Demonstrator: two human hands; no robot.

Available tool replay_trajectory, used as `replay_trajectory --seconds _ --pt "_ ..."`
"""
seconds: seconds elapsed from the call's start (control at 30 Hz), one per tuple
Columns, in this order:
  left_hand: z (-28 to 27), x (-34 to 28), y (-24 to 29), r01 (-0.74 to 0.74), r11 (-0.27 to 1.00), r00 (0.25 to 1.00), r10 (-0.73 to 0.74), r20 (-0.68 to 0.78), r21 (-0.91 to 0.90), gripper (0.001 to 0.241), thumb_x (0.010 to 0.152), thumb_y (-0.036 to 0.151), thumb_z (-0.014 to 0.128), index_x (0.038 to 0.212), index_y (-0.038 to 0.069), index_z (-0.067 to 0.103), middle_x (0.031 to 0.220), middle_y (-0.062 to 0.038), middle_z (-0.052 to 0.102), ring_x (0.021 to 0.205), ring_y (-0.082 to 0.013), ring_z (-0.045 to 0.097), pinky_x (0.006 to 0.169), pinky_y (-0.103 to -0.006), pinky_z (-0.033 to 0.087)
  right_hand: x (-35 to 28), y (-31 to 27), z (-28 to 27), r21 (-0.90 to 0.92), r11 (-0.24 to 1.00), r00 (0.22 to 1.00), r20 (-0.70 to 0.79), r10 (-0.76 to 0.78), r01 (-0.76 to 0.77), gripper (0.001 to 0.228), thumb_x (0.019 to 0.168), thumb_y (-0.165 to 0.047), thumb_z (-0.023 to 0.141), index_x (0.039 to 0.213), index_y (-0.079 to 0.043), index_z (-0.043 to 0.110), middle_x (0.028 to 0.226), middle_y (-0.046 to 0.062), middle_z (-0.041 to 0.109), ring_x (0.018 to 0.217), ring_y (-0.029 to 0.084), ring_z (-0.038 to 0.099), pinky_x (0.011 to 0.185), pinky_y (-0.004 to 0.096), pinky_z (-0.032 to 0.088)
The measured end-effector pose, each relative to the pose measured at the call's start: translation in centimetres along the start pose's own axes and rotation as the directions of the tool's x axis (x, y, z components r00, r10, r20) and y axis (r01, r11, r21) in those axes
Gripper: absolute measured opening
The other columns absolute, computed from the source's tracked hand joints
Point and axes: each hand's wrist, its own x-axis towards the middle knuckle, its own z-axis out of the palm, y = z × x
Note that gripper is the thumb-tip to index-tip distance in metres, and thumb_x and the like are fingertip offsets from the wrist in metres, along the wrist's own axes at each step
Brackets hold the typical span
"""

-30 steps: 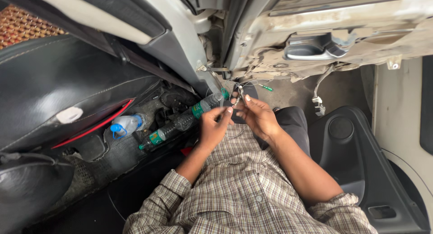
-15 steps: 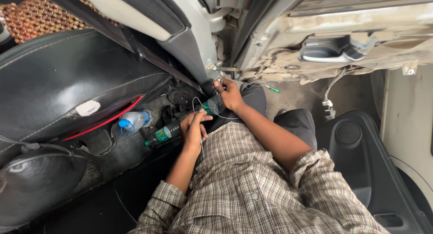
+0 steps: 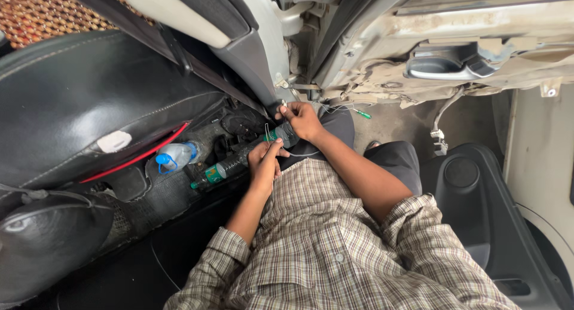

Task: The person works on the exposed wiring inside a car door, using a test light to check for power and manipulating connectors. They then remove a plastic vent grille from the door panel and continue handling the wires.

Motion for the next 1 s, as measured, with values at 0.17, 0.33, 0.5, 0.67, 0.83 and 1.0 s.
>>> replay_trajectory --seconds 0.17,0.33,0.5,0.67,0.83,1.0 --pt "1.4 3.4 0.3 -0.136 0.975 0.982 0.156 -0.104 0.175 0.042 0.088 0.036 0.078 0.109 -0.001 0.072 0.09 -0.001 0.071 0.043 -0.0036 0.048 0.037 -0.0225 0.036 -0.6 -1.0 0.2 0.19 0.982 0.999 0.029 -0.022 0.016 0.028 0.104 -0.022 0.063 0.107 0.004 0.074 0.094 0.007 0.078 0.082 0.009 0.067 0.078 0.027 0.056" --pt "2.6 6.4 -1.1 -0.151 0.978 0.988 0.145 0.049 0.143 0.045 0.09 0.038 0.079 0.114 0.0 0.076 0.084 -0.002 0.07 0.046 -0.0033 0.047 0.04 -0.0221 0.037 -1.1 -2.4 -1.2 0.369 0.926 0.996 0.067 0.058 -0.079 0.031 0.102 -0.025 0.064 0.11 0.003 0.074 0.098 0.008 0.078 0.087 0.013 0.072 0.083 0.028 0.058" --pt "2.6 8.7 -3.1 -0.394 0.895 0.919 0.381 0.102 0.208 0.043 0.098 0.036 0.075 0.113 -0.004 0.075 0.09 -0.005 0.074 0.074 -0.0065 0.06 0.068 -0.0242 0.047 -0.9 -3.0 -2.0 0.397 0.913 0.995 0.06 0.079 -0.097 0.031 0.099 -0.026 0.068 0.112 0.001 0.075 0.104 0.008 0.079 0.092 0.013 0.072 0.09 0.029 0.057" --pt "2.9 9.7 -3.8 -0.412 0.865 0.909 0.412 0.066 0.285 0.041 0.099 0.035 0.07 0.11 -0.004 0.074 0.087 -0.001 0.075 0.082 -0.0079 0.064 0.078 -0.0259 0.052 0.4 -3.0 -2.3 0.317 0.939 0.99 0.082 0.116 -0.136 0.032 0.098 -0.028 0.071 0.11 0.001 0.077 0.103 0.007 0.08 0.091 0.012 0.07 0.092 0.028 0.055" --pt "4.1 9.8 -3.5 -0.169 0.961 0.981 0.186 -0.061 0.219 0.038 0.096 0.038 0.068 0.106 0.002 0.078 0.059 -0.001 0.053 0.047 -0.0089 0.046 0.045 -0.0286 0.038 1.3 -3.5 -2.2 0.309 0.937 0.986 0.085 0.144 -0.164 0.035 0.095 -0.031 0.072 0.112 -0.001 0.077 0.102 0.006 0.079 0.092 0.011 0.069 0.09 0.027 0.055" --pt "4.2 10.4 -4.8 -0.3 0.935 0.946 0.317 -0.067 0.189 0.036 0.1 0.033 0.069 0.102 -0.002 0.078 0.064 0.001 0.059 0.051 -0.0057 0.046 0.047 -0.0263 0.038 0.8 -4.1 -2.6 0.278 0.948 0.983 0.132 0.126 -0.159 0.037 0.098 -0.034 0.071 0.112 0.0 0.078 0.103 0.006 0.08 0.094 0.011 0.069 0.095 0.025 0.053"
